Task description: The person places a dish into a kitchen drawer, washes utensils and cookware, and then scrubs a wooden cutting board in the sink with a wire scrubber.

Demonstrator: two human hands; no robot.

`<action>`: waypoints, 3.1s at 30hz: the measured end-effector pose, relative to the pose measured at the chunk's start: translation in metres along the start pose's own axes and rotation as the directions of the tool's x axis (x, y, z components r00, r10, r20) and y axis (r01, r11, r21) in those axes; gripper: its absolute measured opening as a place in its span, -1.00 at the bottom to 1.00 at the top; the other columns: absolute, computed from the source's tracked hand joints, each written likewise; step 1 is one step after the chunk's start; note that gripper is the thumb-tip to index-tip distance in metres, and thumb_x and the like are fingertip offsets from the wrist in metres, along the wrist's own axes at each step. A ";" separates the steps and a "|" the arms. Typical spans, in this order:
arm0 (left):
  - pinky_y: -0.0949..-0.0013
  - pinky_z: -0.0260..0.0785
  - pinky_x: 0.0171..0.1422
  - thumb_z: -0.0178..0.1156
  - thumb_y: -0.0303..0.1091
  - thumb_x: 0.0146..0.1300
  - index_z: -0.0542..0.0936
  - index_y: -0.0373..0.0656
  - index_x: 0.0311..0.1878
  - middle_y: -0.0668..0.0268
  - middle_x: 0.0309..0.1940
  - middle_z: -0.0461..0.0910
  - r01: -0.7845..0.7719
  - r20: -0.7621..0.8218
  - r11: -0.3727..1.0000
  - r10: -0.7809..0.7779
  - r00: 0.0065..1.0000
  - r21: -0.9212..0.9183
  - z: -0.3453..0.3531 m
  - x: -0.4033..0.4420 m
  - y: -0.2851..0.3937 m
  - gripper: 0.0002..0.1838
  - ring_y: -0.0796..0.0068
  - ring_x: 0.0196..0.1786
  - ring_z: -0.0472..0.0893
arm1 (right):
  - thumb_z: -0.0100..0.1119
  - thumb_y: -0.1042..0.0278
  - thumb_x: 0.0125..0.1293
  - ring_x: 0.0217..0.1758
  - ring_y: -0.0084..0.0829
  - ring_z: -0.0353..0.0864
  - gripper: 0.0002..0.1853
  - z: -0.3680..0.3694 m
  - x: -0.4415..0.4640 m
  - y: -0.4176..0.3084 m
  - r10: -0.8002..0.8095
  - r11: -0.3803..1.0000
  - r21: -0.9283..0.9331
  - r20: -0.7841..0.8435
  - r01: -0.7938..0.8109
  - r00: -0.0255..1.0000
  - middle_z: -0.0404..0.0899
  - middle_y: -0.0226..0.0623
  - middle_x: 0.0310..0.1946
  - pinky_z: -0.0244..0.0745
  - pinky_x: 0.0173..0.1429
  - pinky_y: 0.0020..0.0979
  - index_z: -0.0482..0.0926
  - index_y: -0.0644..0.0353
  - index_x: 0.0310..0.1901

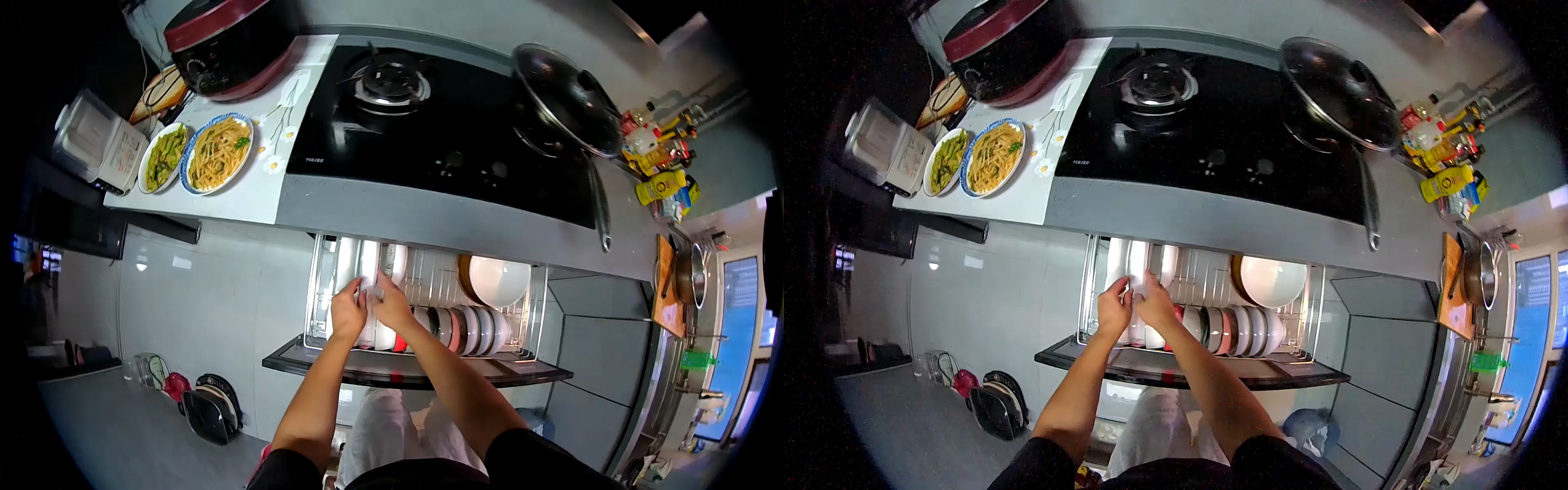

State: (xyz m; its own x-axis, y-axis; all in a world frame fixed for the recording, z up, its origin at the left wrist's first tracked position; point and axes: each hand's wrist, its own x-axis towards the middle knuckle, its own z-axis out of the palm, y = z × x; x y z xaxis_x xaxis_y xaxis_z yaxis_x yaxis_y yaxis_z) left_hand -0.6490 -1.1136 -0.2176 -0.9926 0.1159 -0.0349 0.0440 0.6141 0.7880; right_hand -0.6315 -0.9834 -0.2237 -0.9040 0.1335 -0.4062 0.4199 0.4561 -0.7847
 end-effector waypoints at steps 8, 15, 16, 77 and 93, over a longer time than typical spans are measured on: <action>0.12 0.47 0.26 0.26 -0.44 0.28 0.61 -0.12 0.21 -0.05 0.07 0.66 -0.111 0.194 0.993 0.117 0.974 -0.044 0.009 -0.047 0.079 -0.59 -0.09 0.12 0.64 | 0.30 0.35 0.19 0.18 -0.03 0.61 -0.45 -0.101 -0.098 0.037 -0.201 0.970 -0.175 -0.203 0.166 0.958 0.66 -0.05 0.07 0.50 0.27 -0.15 0.54 0.10 0.27; 0.11 0.49 0.21 0.28 -0.42 0.25 0.63 -0.11 0.18 0.01 0.04 0.68 -0.253 0.369 0.965 0.258 0.893 -0.064 0.053 -0.105 0.150 -0.60 -0.07 0.09 0.64 | 0.49 0.12 0.07 0.20 -0.12 0.60 -0.53 -0.232 -0.211 0.123 -0.266 0.925 -0.350 -0.314 0.149 0.911 0.67 -0.17 0.05 0.47 0.27 -0.10 0.71 0.11 0.02; 0.11 0.49 0.21 0.28 -0.41 0.25 0.63 -0.11 0.18 0.02 0.04 0.68 -0.263 0.381 0.962 0.273 0.883 -0.078 0.059 -0.117 0.161 -0.60 -0.07 0.08 0.64 | 0.52 0.09 0.05 0.18 -0.13 0.60 -0.51 -0.250 -0.231 0.133 -0.263 0.907 -0.399 -0.294 0.132 0.919 0.68 -0.20 0.05 0.46 0.26 -0.12 0.71 0.09 0.02; 0.09 0.29 0.50 0.20 -0.14 0.35 0.12 -0.27 0.57 0.04 0.62 0.03 -0.671 0.859 0.714 0.203 0.471 0.199 0.321 -0.130 0.445 -0.18 -0.05 0.49 0.33 | 0.21 0.10 0.46 -0.24 -0.44 0.68 -0.56 -0.563 -0.305 0.304 0.315 0.885 0.460 -0.699 0.067 0.642 0.70 -0.24 -0.14 0.58 -0.14 -0.34 0.56 0.23 0.20; 0.13 0.29 0.49 0.27 -0.27 0.30 0.42 -0.33 0.38 -0.07 0.35 0.47 -0.559 0.759 0.759 0.569 0.318 -0.335 0.600 -0.157 0.718 -0.38 -0.04 0.40 0.45 | 0.13 -0.37 0.37 0.10 0.09 0.63 -0.02 -0.941 -0.336 0.441 0.719 0.009 0.843 -0.379 0.537 0.583 0.27 0.19 0.37 0.66 0.08 -0.06 -0.07 0.10 0.55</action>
State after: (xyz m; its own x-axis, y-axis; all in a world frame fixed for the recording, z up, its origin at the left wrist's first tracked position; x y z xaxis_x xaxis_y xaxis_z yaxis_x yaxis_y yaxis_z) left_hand -0.3933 -0.2221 -0.0151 -0.2050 0.9783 -0.0292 0.5505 0.1399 0.8230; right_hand -0.2185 0.0006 0.0071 -0.2555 0.7390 -0.6234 -0.4138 -0.6664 -0.6203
